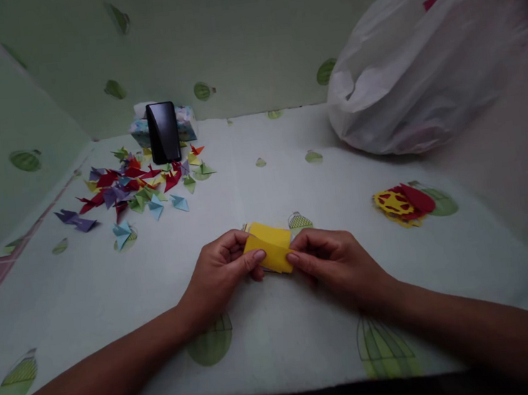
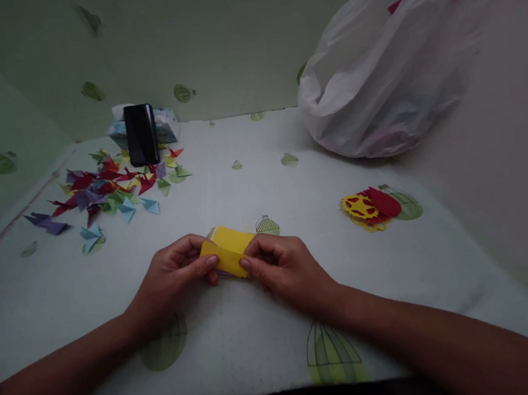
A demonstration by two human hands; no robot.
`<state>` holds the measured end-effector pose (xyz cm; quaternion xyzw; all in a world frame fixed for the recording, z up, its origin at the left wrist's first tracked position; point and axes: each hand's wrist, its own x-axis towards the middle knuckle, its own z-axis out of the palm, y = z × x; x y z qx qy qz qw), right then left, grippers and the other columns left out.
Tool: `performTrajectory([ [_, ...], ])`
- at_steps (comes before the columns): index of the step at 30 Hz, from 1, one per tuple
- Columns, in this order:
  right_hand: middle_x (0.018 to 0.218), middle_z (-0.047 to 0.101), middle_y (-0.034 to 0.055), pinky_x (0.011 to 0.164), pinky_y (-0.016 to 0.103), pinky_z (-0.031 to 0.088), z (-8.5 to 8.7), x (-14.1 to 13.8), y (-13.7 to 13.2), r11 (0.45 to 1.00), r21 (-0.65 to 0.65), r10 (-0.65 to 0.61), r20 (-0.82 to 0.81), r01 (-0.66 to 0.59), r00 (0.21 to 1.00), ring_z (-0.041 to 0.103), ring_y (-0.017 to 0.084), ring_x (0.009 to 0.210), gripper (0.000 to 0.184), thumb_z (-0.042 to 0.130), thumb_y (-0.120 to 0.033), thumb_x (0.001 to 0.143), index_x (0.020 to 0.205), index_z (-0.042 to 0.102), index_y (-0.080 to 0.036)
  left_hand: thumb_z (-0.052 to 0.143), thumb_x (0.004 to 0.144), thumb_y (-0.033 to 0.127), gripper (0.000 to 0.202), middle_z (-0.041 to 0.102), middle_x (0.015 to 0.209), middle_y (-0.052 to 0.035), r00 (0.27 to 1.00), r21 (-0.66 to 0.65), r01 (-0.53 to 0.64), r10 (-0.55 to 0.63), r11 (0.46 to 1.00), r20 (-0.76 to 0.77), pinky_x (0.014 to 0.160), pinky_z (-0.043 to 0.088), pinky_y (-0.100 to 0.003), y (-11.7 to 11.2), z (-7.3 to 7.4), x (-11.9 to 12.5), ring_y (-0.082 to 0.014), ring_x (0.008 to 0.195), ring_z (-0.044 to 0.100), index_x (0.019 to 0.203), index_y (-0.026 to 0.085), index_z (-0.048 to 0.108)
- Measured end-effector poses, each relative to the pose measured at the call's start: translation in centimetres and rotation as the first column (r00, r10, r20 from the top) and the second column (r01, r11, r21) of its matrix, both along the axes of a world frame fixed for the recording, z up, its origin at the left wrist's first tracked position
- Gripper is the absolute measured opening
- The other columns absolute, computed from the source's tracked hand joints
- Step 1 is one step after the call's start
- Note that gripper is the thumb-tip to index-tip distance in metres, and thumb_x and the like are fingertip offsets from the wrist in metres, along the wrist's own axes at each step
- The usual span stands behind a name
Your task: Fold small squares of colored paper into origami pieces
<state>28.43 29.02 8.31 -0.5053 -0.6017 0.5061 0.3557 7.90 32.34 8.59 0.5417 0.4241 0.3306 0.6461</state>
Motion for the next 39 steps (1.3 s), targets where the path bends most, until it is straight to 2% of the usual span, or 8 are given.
performTrajectory([
  [7, 0.062, 0.054, -0.0017, 0.047, 0.022, 0.036, -0.1, 0.0, 0.1, 0.994, 0.1, 0.027, 0.071, -0.034, 0.997, 0.045, 0.009, 0.052, 0.022, 0.06, -0.031, 0.089, 0.072, 0.058, -0.017, 0.069, 0.08, 0.025, 0.014, 0.065, 0.062, 0.0012, 1.0, -0.002, 0.003, -0.003, 1.0, -0.019, 0.064, 0.05, -0.024, 0.0, 0.1, -0.1, -0.0103, 0.059, 0.06, 0.083, 0.014, 0.062],
  [10, 0.072, 0.059, 0.0006, 0.054, 0.024, 0.042, -0.3, 0.0, 0.1, 0.975, 0.215, 0.025, 0.107, -0.048, 0.994, 0.052, 0.011, 0.061, 0.014, 0.061, -0.031, 0.09, 0.089, 0.063, -0.018, 0.069, 0.08, 0.025, 0.013, 0.065, 0.062, 0.0012, 0.999, 0.008, 0.02, -0.02, 1.0, -0.035, 0.064, 0.051, -0.025, 0.0, 0.0, 0.0, -0.0108, 0.06, 0.061, 0.084, 0.014, 0.063],
  [14, 0.087, 0.062, 0.0053, 0.067, 0.03, 0.05, -0.7, -0.1, -0.1, 0.871, 0.478, 0.004, 0.22, -0.111, 0.976, 0.058, 0.016, 0.076, 0.028, 0.059, -0.024, 0.09, 0.118, 0.061, -0.019, 0.068, 0.081, 0.026, 0.013, 0.066, 0.063, 0.0008, 0.999, 0.014, 0.031, -0.03, 0.999, -0.036, 0.064, 0.051, -0.025, -0.1, -0.1, 0.0, -0.011, 0.06, 0.061, 0.085, 0.014, 0.063],
  [17, 0.096, 0.062, 0.0077, 0.074, 0.033, 0.053, -1.0, -0.2, -0.4, 0.807, 0.561, 0.033, 0.27, -0.185, 0.962, 0.059, 0.018, 0.087, 0.035, 0.056, -0.021, 0.093, 0.128, 0.056, -0.021, 0.069, 0.08, 0.027, 0.015, 0.066, 0.064, 0.0007, 0.999, -0.004, 0.033, -0.033, 0.999, -0.016, 0.063, 0.051, -0.025, -0.1, -0.2, 0.0, -0.011, 0.06, 0.061, 0.086, 0.014, 0.064],
  [21, 0.102, 0.06, 0.0087, 0.077, 0.034, 0.055, -1.2, -0.4, -0.6, 0.773, 0.587, 0.023, 0.356, -0.242, 0.934, 0.06, 0.019, 0.092, 0.042, 0.052, -0.019, 0.094, 0.136, 0.048, -0.021, 0.07, 0.08, 0.026, 0.015, 0.067, 0.066, 0.0006, 1.0, -0.031, 0.029, -0.029, 0.999, 0.001, 0.064, 0.052, -0.024, -0.1, -0.2, 0.1, -0.0105, 0.062, 0.062, 0.088, 0.014, 0.065],
  [27, 0.115, 0.058, 0.0122, 0.081, 0.038, 0.058, -1.3, -0.4, -0.8, 0.752, 0.591, -0.011, 0.452, -0.291, 0.892, 0.061, 0.023, 0.102, 0.053, 0.052, -0.019, 0.093, 0.144, 0.036, -0.022, 0.069, 0.081, 0.025, 0.014, 0.067, 0.067, 0.0002, 0.999, -0.036, 0.047, -0.047, 0.998, -0.005, 0.065, 0.052, -0.024, -0.1, 0.0, 0.1, -0.0107, 0.062, 0.062, 0.088, 0.014, 0.065],
  [39, 0.118, 0.058, 0.0155, 0.079, 0.041, 0.06, -1.3, -0.5, -0.8, 0.744, 0.575, -0.021, 0.53, -0.341, 0.848, 0.063, 0.025, 0.099, 0.054, 0.054, -0.023, 0.093, 0.144, 0.037, -0.019, 0.067, 0.082, 0.025, 0.013, 0.066, 0.066, 0.0003, 0.997, -0.019, 0.066, -0.066, 0.998, -0.036, 0.064, 0.051, -0.023, 0.0, -0.2, 0.0, -0.0102, 0.063, 0.062, 0.089, 0.014, 0.065],
])
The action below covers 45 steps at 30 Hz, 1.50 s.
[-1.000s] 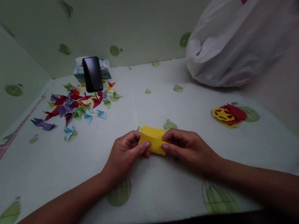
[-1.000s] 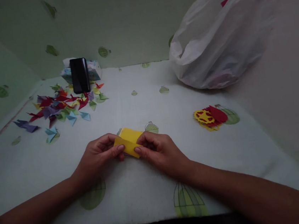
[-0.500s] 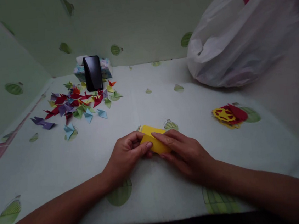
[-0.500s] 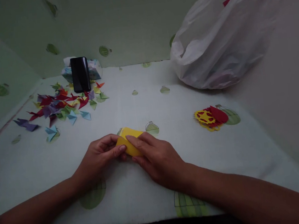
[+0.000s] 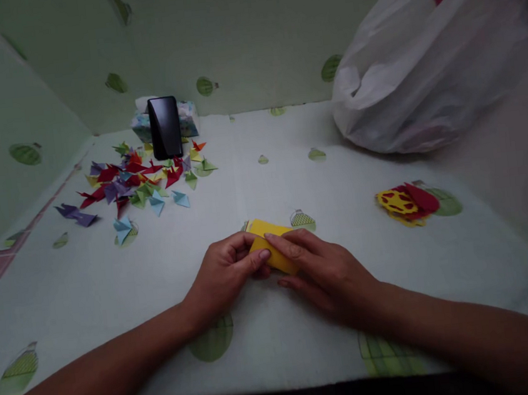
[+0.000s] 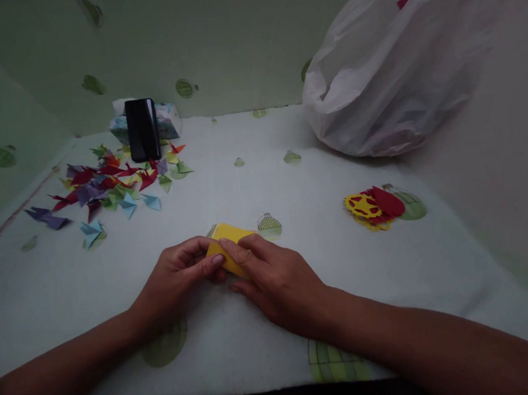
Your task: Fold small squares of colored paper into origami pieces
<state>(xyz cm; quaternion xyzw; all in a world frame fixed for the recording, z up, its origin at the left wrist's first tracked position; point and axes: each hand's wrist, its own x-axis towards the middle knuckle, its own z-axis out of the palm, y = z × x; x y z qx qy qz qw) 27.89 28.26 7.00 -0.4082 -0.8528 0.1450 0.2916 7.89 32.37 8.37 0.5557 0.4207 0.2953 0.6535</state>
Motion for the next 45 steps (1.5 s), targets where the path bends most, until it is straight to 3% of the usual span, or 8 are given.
performTrajectory([
  [6, 0.116, 0.058, 0.0142, 0.079, 0.041, 0.059, 0.1, 0.0, 0.1, 0.999, -0.047, 0.008, -0.016, -0.008, 1.0, 0.063, 0.024, 0.098, 0.052, 0.055, -0.024, 0.093, 0.143, 0.039, -0.02, 0.066, 0.083, 0.025, 0.012, 0.067, 0.066, 0.0007, 1.0, 0.012, 0.003, -0.003, 1.0, -0.009, 0.065, 0.051, -0.022, -0.1, 0.0, 0.0, -0.0101, 0.063, 0.063, 0.088, 0.014, 0.065],
  [12, 0.106, 0.064, 0.0106, 0.083, 0.035, 0.055, 0.2, 0.3, 0.3, 0.997, -0.071, 0.014, -0.246, -0.033, 0.969, 0.062, 0.019, 0.097, 0.04, 0.056, -0.018, 0.093, 0.132, 0.051, -0.016, 0.066, 0.083, 0.023, 0.011, 0.067, 0.066, 0.0008, 1.0, 0.009, -0.03, 0.03, 1.0, 0.005, 0.066, 0.051, -0.022, -0.2, 0.3, 0.0, -0.0096, 0.064, 0.063, 0.087, 0.014, 0.065],
  [18, 0.092, 0.066, 0.0093, 0.068, 0.029, 0.053, 0.6, 0.4, 0.4, 0.99, -0.133, -0.083, -0.305, 0.044, 0.949, 0.061, 0.015, 0.079, 0.026, 0.058, -0.022, 0.092, 0.115, 0.062, -0.011, 0.066, 0.082, 0.024, 0.011, 0.065, 0.062, 0.0015, 0.998, 0.011, -0.058, 0.058, 0.998, 0.03, 0.06, 0.05, -0.021, -0.2, 0.3, 0.0, -0.0089, 0.058, 0.06, 0.085, 0.013, 0.063],
  [28, 0.084, 0.068, 0.0031, 0.058, 0.023, 0.046, 0.7, 0.3, 0.4, 0.963, -0.267, -0.127, -0.349, 0.031, 0.928, 0.057, 0.011, 0.064, 0.017, 0.065, -0.024, 0.087, 0.101, 0.064, -0.014, 0.066, 0.083, 0.023, 0.01, 0.064, 0.061, 0.0019, 0.998, 0.021, -0.046, 0.045, 0.999, 0.048, 0.058, 0.049, -0.02, -0.3, 0.4, 0.1, -0.0076, 0.055, 0.058, 0.083, 0.013, 0.063],
  [32, 0.069, 0.06, -0.0005, 0.055, 0.022, 0.04, 1.0, 0.1, 0.5, 0.939, -0.342, -0.145, -0.33, 0.025, 0.933, 0.052, 0.009, 0.06, 0.012, 0.061, -0.023, 0.089, 0.081, 0.065, -0.015, 0.065, 0.082, 0.023, 0.01, 0.063, 0.06, 0.002, 0.999, 0.043, -0.012, 0.011, 0.999, 0.035, 0.057, 0.048, -0.02, -0.6, 0.4, 0.2, -0.008, 0.056, 0.057, 0.082, 0.014, 0.063],
  [35, 0.063, 0.056, -0.002, 0.054, 0.022, 0.038, 1.3, 0.0, 0.5, 0.933, -0.358, -0.173, -0.329, 0.047, 0.928, 0.049, 0.008, 0.058, 0.019, 0.058, -0.019, 0.09, 0.072, 0.062, -0.015, 0.066, 0.081, 0.023, 0.01, 0.06, 0.06, 0.0028, 1.0, 0.105, -0.019, 0.02, 0.994, -0.005, 0.054, 0.044, -0.019, -0.8, 0.5, 0.2, -0.0076, 0.055, 0.054, 0.079, 0.014, 0.063],
  [39, 0.064, 0.055, -0.0018, 0.054, 0.021, 0.038, 1.4, 0.1, 0.4, 0.946, -0.316, -0.186, -0.33, 0.078, 0.925, 0.049, 0.008, 0.057, 0.015, 0.056, -0.017, 0.09, 0.075, 0.059, -0.014, 0.066, 0.081, 0.023, 0.01, 0.059, 0.065, 0.0024, 0.999, 0.206, -0.026, 0.035, 0.978, -0.04, 0.054, 0.041, -0.019, -0.8, 0.4, 0.2, -0.0071, 0.057, 0.05, 0.077, 0.015, 0.062],
  [45, 0.059, 0.053, -0.0025, 0.05, 0.021, 0.037, 1.1, 0.0, 0.1, 0.969, -0.245, -0.092, -0.294, 0.018, 0.952, 0.046, 0.008, 0.052, 0.019, 0.053, -0.018, 0.091, 0.073, 0.056, -0.015, 0.063, 0.085, 0.026, 0.013, 0.061, 0.068, 0.0007, 0.982, 0.377, 0.08, -0.007, 0.923, -0.191, 0.055, 0.038, -0.021, -0.9, 0.4, 0.1, -0.0088, 0.06, 0.05, 0.078, 0.015, 0.065],
])
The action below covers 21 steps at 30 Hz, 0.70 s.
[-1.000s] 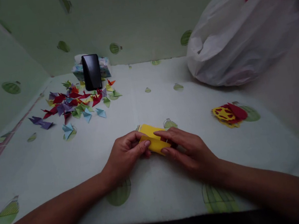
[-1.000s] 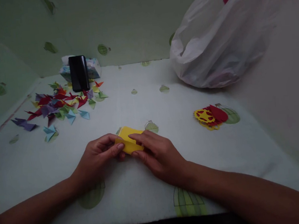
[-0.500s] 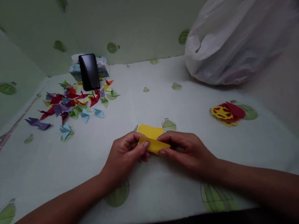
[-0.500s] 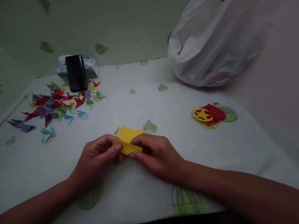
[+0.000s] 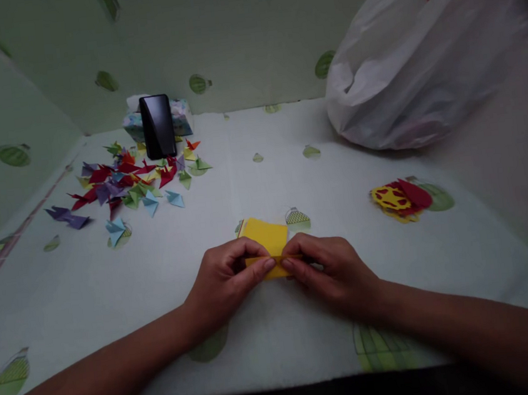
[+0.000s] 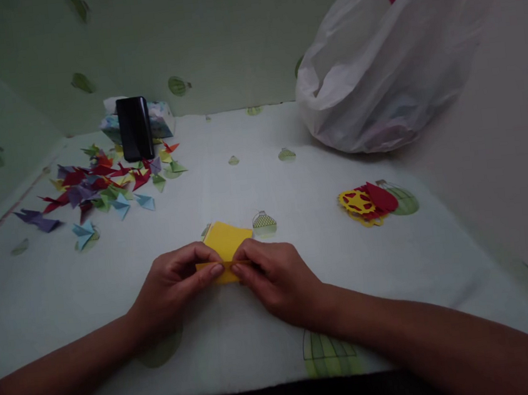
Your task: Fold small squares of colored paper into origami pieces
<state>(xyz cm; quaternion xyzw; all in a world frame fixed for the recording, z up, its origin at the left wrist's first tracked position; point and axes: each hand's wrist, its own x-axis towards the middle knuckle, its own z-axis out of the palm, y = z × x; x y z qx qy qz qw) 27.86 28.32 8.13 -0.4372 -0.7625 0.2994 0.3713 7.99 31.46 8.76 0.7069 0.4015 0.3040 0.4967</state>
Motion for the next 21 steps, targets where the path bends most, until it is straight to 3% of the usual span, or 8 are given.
performTrajectory([
  [2, 0.059, 0.054, -0.0022, 0.049, 0.021, 0.037, 0.0, -0.12, -0.05, 0.999, -0.038, 0.007, -0.014, -0.008, 1.0, 0.046, 0.007, 0.051, 0.02, 0.053, -0.02, 0.092, 0.073, 0.056, -0.016, 0.061, 0.087, 0.026, 0.016, 0.062, 0.068, 0.0, 0.998, 0.075, 0.02, -0.015, 0.997, -0.058, 0.058, 0.038, -0.022, -0.13, 0.06, 0.0, -0.009, 0.061, 0.051, 0.077, 0.015, 0.066],
  [5, 0.057, 0.055, -0.0029, 0.046, 0.02, 0.038, 0.08, -0.29, -0.03, 0.977, -0.21, 0.009, -0.107, -0.031, 0.994, 0.048, 0.007, 0.047, 0.019, 0.056, -0.024, 0.091, 0.074, 0.056, -0.016, 0.06, 0.088, 0.026, 0.018, 0.061, 0.067, 0.0005, 0.997, 0.123, 0.006, 0.004, 0.992, -0.081, 0.058, 0.038, -0.022, -0.29, 0.1, 0.06, -0.0089, 0.06, 0.05, 0.075, 0.015, 0.065],
  [8, 0.056, 0.056, -0.0036, 0.042, 0.019, 0.039, 0.21, -0.43, -0.02, 0.905, -0.415, -0.001, -0.221, -0.093, 0.975, 0.05, 0.007, 0.042, 0.021, 0.056, -0.03, 0.092, 0.075, 0.055, -0.017, 0.06, 0.088, 0.025, 0.018, 0.059, 0.066, 0.0014, 0.997, 0.13, -0.001, 0.011, 0.991, -0.07, 0.057, 0.038, -0.022, -0.33, -0.01, 0.14, -0.0086, 0.058, 0.049, 0.074, 0.016, 0.063],
  [10, 0.057, 0.057, -0.0036, 0.04, 0.019, 0.039, 0.28, -0.46, -0.04, 0.872, -0.478, -0.025, -0.251, -0.102, 0.968, 0.05, 0.007, 0.041, 0.022, 0.055, -0.031, 0.092, 0.076, 0.055, -0.017, 0.06, 0.088, 0.025, 0.018, 0.058, 0.064, 0.0022, 0.998, 0.123, -0.003, 0.011, 0.992, -0.061, 0.056, 0.037, -0.021, -0.28, -0.09, 0.17, -0.0084, 0.057, 0.047, 0.073, 0.016, 0.062],
  [12, 0.056, 0.055, -0.0042, 0.04, 0.018, 0.037, 0.29, -0.41, -0.06, 0.895, -0.44, -0.027, -0.215, -0.072, 0.976, 0.048, 0.006, 0.041, 0.021, 0.056, -0.029, 0.092, 0.076, 0.056, -0.016, 0.059, 0.089, 0.026, 0.018, 0.057, 0.063, 0.0026, 0.998, 0.082, 0.004, 0.001, 0.997, -0.055, 0.056, 0.037, -0.021, -0.19, -0.13, 0.19, -0.0083, 0.057, 0.047, 0.073, 0.016, 0.061],
  [16, 0.057, 0.053, -0.0036, 0.047, 0.019, 0.035, 0.11, -0.16, -0.02, 0.985, -0.172, 0.001, -0.07, -0.013, 0.998, 0.045, 0.006, 0.048, 0.022, 0.056, -0.022, 0.092, 0.071, 0.058, -0.015, 0.06, 0.088, 0.031, 0.016, 0.058, 0.064, 0.0029, 0.998, -0.107, 0.053, -0.056, 0.993, -0.025, 0.054, 0.036, -0.021, 0.09, -0.1, 0.16, -0.0085, 0.055, 0.046, 0.083, 0.016, 0.061],
  [19, 0.059, 0.054, -0.0032, 0.051, 0.02, 0.036, -0.01, -0.03, 0.06, 0.998, -0.061, 0.008, -0.024, -0.009, 1.0, 0.047, 0.007, 0.052, 0.021, 0.056, -0.02, 0.092, 0.072, 0.059, -0.015, 0.06, 0.087, 0.034, 0.018, 0.058, 0.063, 0.003, 0.995, -0.209, 0.1, -0.103, 0.973, -0.004, 0.052, 0.035, -0.021, 0.23, -0.01, 0.1, -0.0081, 0.052, 0.044, 0.082, 0.016, 0.059],
  [21, 0.06, 0.054, -0.0033, 0.052, 0.02, 0.036, -0.01, -0.01, 0.11, 0.998, -0.057, 0.005, -0.027, -0.007, 1.0, 0.047, 0.007, 0.052, 0.02, 0.056, -0.02, 0.092, 0.073, 0.059, -0.015, 0.06, 0.087, 0.033, 0.019, 0.059, 0.063, 0.0022, 0.994, -0.182, 0.098, -0.105, 0.978, -0.029, 0.053, 0.035, -0.021, 0.24, 0.06, 0.07, -0.0089, 0.055, 0.045, 0.078, 0.016, 0.058],
])
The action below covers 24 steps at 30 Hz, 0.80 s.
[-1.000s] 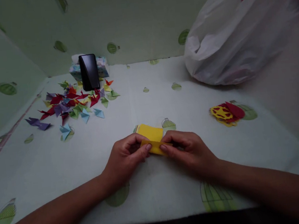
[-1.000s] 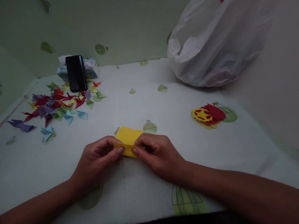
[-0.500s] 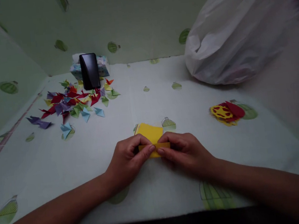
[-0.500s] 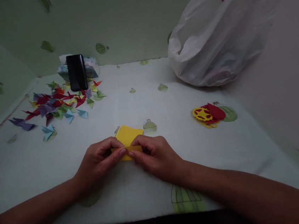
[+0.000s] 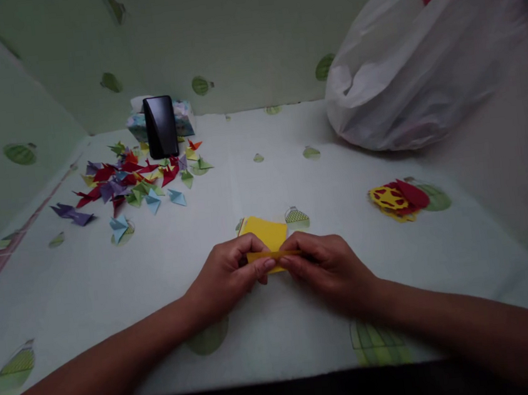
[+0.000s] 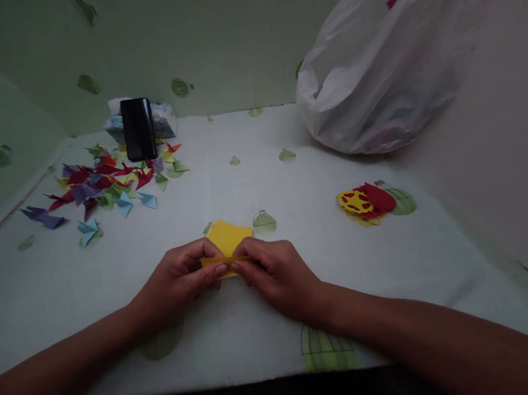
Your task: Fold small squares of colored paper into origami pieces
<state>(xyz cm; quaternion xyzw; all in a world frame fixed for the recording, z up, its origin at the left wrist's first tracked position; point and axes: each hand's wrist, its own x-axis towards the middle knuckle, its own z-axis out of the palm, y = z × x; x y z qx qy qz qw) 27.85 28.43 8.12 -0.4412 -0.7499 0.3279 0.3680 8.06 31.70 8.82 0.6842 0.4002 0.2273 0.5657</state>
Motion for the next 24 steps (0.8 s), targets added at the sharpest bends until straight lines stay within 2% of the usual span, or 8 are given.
performTrajectory([
  [3, 0.059, 0.055, -0.0035, 0.052, 0.021, 0.037, 0.04, -0.05, 0.01, 0.999, -0.039, -0.029, -0.027, 0.028, 0.999, 0.048, 0.008, 0.053, 0.018, 0.056, -0.021, 0.091, 0.074, 0.059, -0.016, 0.06, 0.087, 0.032, 0.019, 0.059, 0.062, 0.002, 1.0, 0.083, -0.013, 0.015, 0.996, -0.024, 0.056, 0.035, -0.022, -0.1, 0.05, -0.02, -0.0098, 0.057, 0.046, 0.076, 0.017, 0.056],
  [7, 0.058, 0.053, -0.0038, 0.05, 0.021, 0.036, 0.0, -0.23, -0.02, 0.992, -0.114, -0.065, -0.076, 0.056, 0.995, 0.046, 0.008, 0.052, 0.016, 0.056, -0.022, 0.091, 0.076, 0.059, -0.016, 0.056, 0.09, 0.033, 0.02, 0.057, 0.058, 0.0033, 1.0, 0.083, -0.007, 0.009, 0.997, -0.018, 0.057, 0.035, -0.023, -0.28, -0.1, -0.03, -0.0097, 0.055, 0.046, 0.077, 0.017, 0.055],
  [11, 0.057, 0.052, -0.0048, 0.044, 0.02, 0.035, -0.05, -0.35, 0.16, 0.949, -0.315, -0.098, -0.206, 0.029, 0.974, 0.045, 0.007, 0.046, 0.018, 0.054, -0.028, 0.092, 0.078, 0.056, -0.017, 0.055, 0.09, 0.034, 0.021, 0.057, 0.059, 0.004, 0.998, 0.09, -0.07, 0.069, 0.993, 0.009, 0.056, 0.036, -0.022, -0.24, -0.32, -0.01, -0.0094, 0.054, 0.046, 0.076, 0.018, 0.053],
  [13, 0.057, 0.052, -0.0049, 0.043, 0.02, 0.035, -0.03, -0.3, 0.27, 0.944, -0.33, -0.096, -0.219, 0.018, 0.971, 0.044, 0.007, 0.044, 0.019, 0.055, -0.028, 0.092, 0.076, 0.054, -0.018, 0.058, 0.088, 0.034, 0.019, 0.058, 0.059, 0.0044, 0.996, 0.049, -0.089, 0.088, 0.995, 0.015, 0.054, 0.036, -0.022, -0.15, -0.24, 0.01, -0.0085, 0.051, 0.046, 0.079, 0.018, 0.055],
  [17, 0.059, 0.053, -0.0041, 0.046, 0.021, 0.035, 0.08, -0.19, 0.3, 0.976, -0.213, -0.091, -0.178, 0.052, 0.98, 0.045, 0.007, 0.048, 0.013, 0.058, -0.024, 0.089, 0.079, 0.057, -0.017, 0.064, 0.083, 0.035, 0.02, 0.058, 0.057, 0.0039, 1.0, -0.105, -0.027, 0.027, 0.994, -0.005, 0.047, 0.035, -0.02, -0.14, 0.25, 0.11, -0.0068, 0.045, 0.044, 0.079, 0.016, 0.06],
  [21, 0.06, 0.054, -0.0043, 0.046, 0.021, 0.039, 0.21, -0.32, 0.24, 0.939, -0.344, -0.123, -0.321, 0.005, 0.939, 0.048, 0.008, 0.049, 0.016, 0.061, -0.032, 0.087, 0.082, 0.055, -0.018, 0.062, 0.084, 0.037, 0.024, 0.058, 0.058, 0.0029, 0.997, -0.181, -0.056, 0.066, 0.982, 0.046, 0.044, 0.034, -0.019, -0.36, 0.52, 0.27, -0.0065, 0.043, 0.045, 0.075, 0.016, 0.055],
  [24, 0.058, 0.052, -0.0038, 0.046, 0.021, 0.037, 0.34, -0.31, 0.39, 0.931, -0.364, -0.094, -0.266, -0.01, 0.959, 0.046, 0.008, 0.049, 0.023, 0.061, -0.033, 0.087, 0.073, 0.055, -0.017, 0.06, 0.085, 0.037, 0.025, 0.057, 0.058, 0.0023, 0.997, -0.156, -0.044, 0.054, 0.987, 0.059, 0.047, 0.037, -0.021, -0.33, 0.44, 0.34, -0.0079, 0.047, 0.047, 0.074, 0.016, 0.055],
])
